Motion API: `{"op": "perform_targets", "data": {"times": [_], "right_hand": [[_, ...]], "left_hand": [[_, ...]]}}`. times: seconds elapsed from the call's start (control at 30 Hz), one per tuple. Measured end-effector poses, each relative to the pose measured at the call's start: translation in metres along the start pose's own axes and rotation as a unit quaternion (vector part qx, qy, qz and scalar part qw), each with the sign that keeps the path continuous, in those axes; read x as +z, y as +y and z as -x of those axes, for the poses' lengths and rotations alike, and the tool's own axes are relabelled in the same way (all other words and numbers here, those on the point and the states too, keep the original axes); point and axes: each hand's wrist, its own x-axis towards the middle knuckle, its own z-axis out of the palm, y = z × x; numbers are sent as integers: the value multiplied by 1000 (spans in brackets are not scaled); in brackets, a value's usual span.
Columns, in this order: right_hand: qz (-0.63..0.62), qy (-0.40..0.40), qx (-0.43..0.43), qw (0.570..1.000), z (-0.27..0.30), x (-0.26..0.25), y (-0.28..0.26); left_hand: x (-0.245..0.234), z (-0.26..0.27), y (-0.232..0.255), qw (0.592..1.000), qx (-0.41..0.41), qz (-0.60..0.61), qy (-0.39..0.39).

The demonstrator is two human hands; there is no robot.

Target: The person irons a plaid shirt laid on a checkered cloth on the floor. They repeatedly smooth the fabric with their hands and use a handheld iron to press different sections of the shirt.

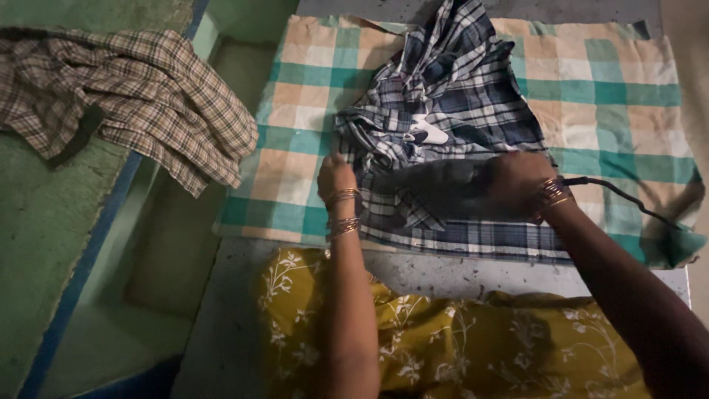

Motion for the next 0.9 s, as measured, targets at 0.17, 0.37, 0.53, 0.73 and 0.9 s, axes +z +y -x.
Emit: {"op": "perform_targets", "data": {"times": [0.17, 0.37, 0.53, 0.73, 0.9], "right_hand": [[-43, 22, -43, 998, 14, -11, -37], [-13, 32, -41, 999, 12, 3, -59], [7, -29, -47, 998, 18, 2, -62], [-49, -52, 36, 997, -22, 14, -54], [-75, -25, 16, 997, -47, 16, -44]], "left_hand": [[-39, 29, 8, 976, -95, -196, 15], [-37, 30, -10, 970, -131, -180, -98], [-34, 33, -11, 969, -126, -204, -60], [-50, 44, -1, 975, -118, -188, -27], [-68, 52, 15, 974, -151, -157, -59]]}}
